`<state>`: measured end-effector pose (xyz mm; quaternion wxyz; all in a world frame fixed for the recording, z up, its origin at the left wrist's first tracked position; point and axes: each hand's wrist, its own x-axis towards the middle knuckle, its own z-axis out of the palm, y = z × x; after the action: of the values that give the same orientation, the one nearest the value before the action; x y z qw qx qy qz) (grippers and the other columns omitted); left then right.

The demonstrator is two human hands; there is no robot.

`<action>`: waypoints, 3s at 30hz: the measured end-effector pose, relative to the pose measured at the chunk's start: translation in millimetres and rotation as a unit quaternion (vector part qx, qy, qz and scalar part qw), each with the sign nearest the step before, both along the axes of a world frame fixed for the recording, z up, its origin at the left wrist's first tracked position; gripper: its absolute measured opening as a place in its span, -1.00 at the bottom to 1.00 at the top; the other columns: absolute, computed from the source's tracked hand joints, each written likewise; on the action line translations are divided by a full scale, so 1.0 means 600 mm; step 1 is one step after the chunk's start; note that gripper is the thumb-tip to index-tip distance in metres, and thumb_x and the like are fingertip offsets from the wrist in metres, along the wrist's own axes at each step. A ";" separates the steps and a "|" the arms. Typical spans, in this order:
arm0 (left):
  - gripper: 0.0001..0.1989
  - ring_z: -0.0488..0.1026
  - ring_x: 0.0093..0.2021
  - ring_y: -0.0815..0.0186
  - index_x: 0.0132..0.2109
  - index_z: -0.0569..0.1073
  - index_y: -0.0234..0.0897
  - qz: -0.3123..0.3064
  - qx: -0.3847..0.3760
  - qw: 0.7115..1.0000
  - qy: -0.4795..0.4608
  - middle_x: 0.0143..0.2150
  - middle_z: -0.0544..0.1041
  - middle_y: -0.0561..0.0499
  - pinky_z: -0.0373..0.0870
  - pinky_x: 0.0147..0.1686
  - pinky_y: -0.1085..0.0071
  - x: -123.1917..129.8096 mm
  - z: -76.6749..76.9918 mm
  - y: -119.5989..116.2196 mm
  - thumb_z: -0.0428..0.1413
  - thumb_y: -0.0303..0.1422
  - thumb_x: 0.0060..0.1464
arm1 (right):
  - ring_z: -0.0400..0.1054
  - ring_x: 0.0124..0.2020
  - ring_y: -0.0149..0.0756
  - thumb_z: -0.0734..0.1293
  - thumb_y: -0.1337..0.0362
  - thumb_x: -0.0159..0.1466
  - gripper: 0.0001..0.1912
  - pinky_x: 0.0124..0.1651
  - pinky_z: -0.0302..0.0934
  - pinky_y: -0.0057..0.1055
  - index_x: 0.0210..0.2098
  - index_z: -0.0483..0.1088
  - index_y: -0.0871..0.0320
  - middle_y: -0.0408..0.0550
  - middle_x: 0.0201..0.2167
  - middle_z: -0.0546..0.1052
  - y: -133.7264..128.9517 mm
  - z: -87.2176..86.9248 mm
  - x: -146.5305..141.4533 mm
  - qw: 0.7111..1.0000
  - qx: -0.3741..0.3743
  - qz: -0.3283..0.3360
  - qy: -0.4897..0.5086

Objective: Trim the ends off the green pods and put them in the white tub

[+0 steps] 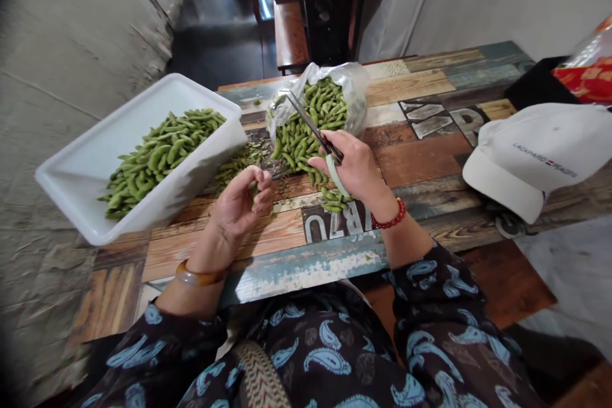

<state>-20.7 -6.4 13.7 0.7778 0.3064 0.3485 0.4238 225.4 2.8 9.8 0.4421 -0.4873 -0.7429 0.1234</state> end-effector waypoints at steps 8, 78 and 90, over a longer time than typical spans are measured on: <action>-0.82 0.49 -0.30 0.33 -0.20 0.60 -0.32 -0.143 0.343 0.854 0.364 -0.29 0.59 -0.06 0.40 -0.31 0.45 0.074 -0.024 -0.018 0.15 -0.33 0.17 | 0.47 -0.19 -0.19 0.39 -0.07 0.26 -0.53 -0.04 0.36 -0.23 -0.02 0.45 0.15 -0.01 -0.24 0.58 0.002 0.005 0.000 0.999 0.028 0.006 0.045; -0.64 -0.03 -0.70 0.53 -0.22 0.33 -0.27 0.013 0.059 0.998 -0.025 -0.63 0.21 0.21 -0.11 -0.71 0.58 0.027 -0.009 -0.011 0.10 -0.03 0.20 | 0.47 -0.18 -0.11 0.48 0.10 0.19 -0.46 -0.13 0.46 -0.13 0.11 0.33 0.08 0.11 -0.05 0.48 -0.035 -0.028 -0.057 0.989 -0.055 0.122 -0.059; -0.76 -0.05 -0.68 0.56 -0.21 0.31 -0.26 -0.028 0.045 0.999 -0.009 -0.58 0.18 0.23 -0.14 -0.69 0.61 0.020 0.002 -0.013 0.14 -0.20 0.13 | 0.42 -0.29 -0.20 0.46 0.11 0.21 -0.52 -0.20 0.43 -0.21 0.07 0.37 0.09 0.06 -0.11 0.49 -0.030 -0.027 -0.054 0.988 -0.081 0.126 -0.039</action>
<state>-8.6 -14.3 14.8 0.7781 0.3471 0.3129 0.4197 193.2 -15.2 -6.2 0.3524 -0.4283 -0.8028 0.2188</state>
